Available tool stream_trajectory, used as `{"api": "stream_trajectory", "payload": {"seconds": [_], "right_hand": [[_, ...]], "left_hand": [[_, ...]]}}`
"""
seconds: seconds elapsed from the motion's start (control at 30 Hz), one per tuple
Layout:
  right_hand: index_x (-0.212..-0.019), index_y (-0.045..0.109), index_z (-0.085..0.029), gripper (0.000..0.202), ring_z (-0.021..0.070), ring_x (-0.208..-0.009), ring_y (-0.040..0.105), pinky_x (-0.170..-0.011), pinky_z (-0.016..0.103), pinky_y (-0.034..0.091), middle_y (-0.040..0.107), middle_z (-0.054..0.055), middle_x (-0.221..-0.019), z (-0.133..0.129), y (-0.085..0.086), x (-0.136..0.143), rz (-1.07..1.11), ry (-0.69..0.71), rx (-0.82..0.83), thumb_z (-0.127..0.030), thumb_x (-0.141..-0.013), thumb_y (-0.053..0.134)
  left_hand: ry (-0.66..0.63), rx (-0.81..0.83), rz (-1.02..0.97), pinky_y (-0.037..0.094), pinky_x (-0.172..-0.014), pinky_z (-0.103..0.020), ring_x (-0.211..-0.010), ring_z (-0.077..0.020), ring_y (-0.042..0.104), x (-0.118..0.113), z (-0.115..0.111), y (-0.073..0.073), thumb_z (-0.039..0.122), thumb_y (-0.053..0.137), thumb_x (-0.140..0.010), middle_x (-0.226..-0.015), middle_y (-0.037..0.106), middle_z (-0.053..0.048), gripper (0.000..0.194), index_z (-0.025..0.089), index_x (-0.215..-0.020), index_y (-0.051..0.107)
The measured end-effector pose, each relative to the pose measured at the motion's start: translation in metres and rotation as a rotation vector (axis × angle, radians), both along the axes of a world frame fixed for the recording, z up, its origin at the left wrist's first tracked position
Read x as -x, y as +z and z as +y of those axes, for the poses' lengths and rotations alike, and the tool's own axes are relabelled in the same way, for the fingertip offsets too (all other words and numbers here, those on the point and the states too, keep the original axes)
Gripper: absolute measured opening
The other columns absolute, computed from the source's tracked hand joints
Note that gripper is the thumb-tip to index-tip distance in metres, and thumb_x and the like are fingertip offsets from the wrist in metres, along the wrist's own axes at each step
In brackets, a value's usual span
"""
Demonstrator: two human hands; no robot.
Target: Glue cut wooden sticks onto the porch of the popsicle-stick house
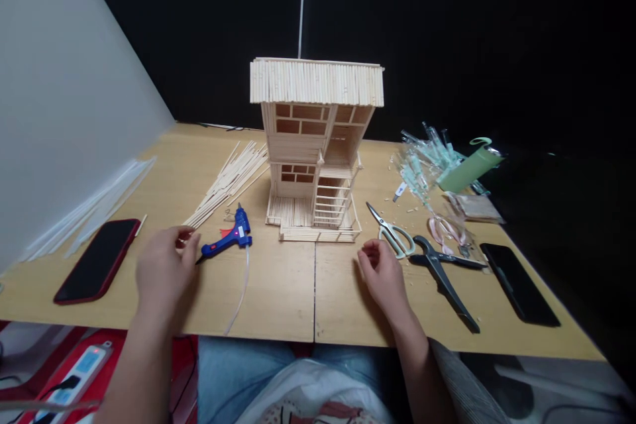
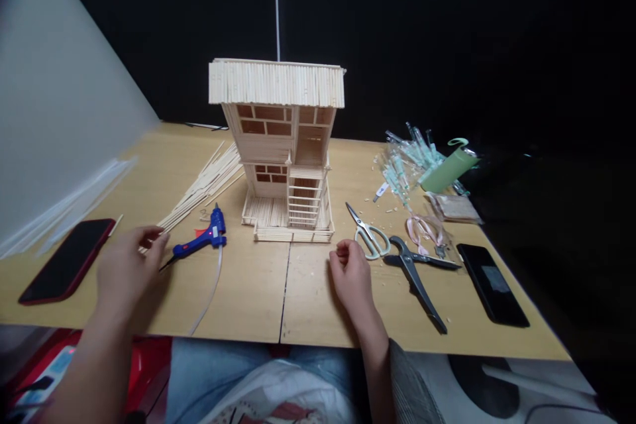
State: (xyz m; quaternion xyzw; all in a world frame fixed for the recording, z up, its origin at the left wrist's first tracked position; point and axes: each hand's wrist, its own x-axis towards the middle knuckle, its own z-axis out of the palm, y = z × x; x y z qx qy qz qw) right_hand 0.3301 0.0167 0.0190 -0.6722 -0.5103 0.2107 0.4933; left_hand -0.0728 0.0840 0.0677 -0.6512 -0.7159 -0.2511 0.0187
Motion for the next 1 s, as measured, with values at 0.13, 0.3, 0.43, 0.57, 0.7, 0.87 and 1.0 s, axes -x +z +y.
{"api": "stream_trajectory", "payload": {"seconds": [0.13,0.3,0.43,0.57,0.7,0.87,1.0], "right_hand": [[-0.098,0.056,-0.022,0.020,0.0236,-0.093,0.067,-0.087,0.041,0.056,0.065,0.008,-0.099,0.007,-0.004,0.000,0.110,0.027,-0.020,-0.038,-0.088,0.062],[-0.098,0.051,-0.023,0.020,0.0214,-0.105,0.070,-0.097,0.041,0.056,0.067,0.009,-0.108,0.013,-0.011,0.009,0.240,0.050,-0.082,-0.038,-0.088,0.060],[-0.095,0.050,-0.024,0.017,0.0219,-0.111,0.069,-0.101,0.043,0.055,0.069,0.011,-0.112,0.013,-0.013,0.012,0.276,0.062,-0.124,-0.035,-0.088,0.060],[-0.093,0.054,-0.023,0.016,0.0232,-0.104,0.070,-0.098,0.046,0.057,0.069,0.009,-0.107,0.015,-0.012,0.011,0.232,0.050,-0.158,-0.028,-0.082,0.064],[-0.107,0.059,-0.022,0.032,0.0219,-0.088,0.069,-0.083,0.041,0.061,0.068,0.005,-0.095,0.028,-0.012,0.007,0.164,0.020,-0.172,-0.021,-0.075,0.064],[-0.117,0.064,-0.018,0.048,0.0176,-0.069,0.064,-0.070,0.035,0.058,0.069,0.001,-0.083,0.048,-0.016,-0.002,0.095,0.025,-0.146,-0.013,-0.070,0.064],[-0.103,0.067,-0.016,0.026,0.0149,-0.065,0.062,-0.065,0.031,0.056,0.067,-0.001,-0.080,0.055,-0.021,-0.008,0.063,0.064,-0.130,-0.017,-0.078,0.073]], "left_hand": [[-0.372,0.046,-0.379,0.056,-0.088,-0.038,-0.095,-0.0231,0.069,-0.055,-0.023,-0.010,0.050,0.056,-0.094,-0.108,0.071,-0.008,0.034,0.021,-0.110,0.064],[-0.584,0.200,-0.431,0.047,-0.112,-0.051,-0.140,-0.0314,0.052,-0.111,-0.038,-0.036,0.044,0.059,-0.093,-0.148,0.054,-0.017,0.044,0.021,-0.130,0.056],[-0.598,0.197,-0.374,0.038,-0.120,-0.057,-0.152,-0.0336,0.037,-0.129,-0.036,-0.053,0.042,0.058,-0.093,-0.157,0.046,-0.018,0.045,0.022,-0.133,0.054],[-0.592,0.135,-0.304,0.039,-0.118,-0.058,-0.149,-0.0351,0.041,-0.133,-0.026,-0.061,0.040,0.058,-0.092,-0.151,0.050,-0.020,0.039,0.019,-0.125,0.061],[-0.559,0.095,-0.191,0.047,-0.110,-0.053,-0.132,-0.0347,0.056,-0.136,-0.012,-0.057,0.032,0.058,-0.090,-0.132,0.063,-0.019,0.028,0.017,-0.112,0.065],[-0.521,0.082,-0.130,0.052,-0.092,-0.039,-0.098,-0.0262,0.065,-0.141,0.003,-0.043,0.017,0.048,-0.091,-0.102,0.068,-0.013,0.019,0.018,-0.088,0.066],[-0.467,0.083,-0.081,0.048,-0.084,-0.034,-0.093,-0.0242,0.064,-0.145,0.006,-0.039,0.015,0.046,-0.092,-0.097,0.068,-0.011,0.023,0.018,-0.085,0.067]]}}
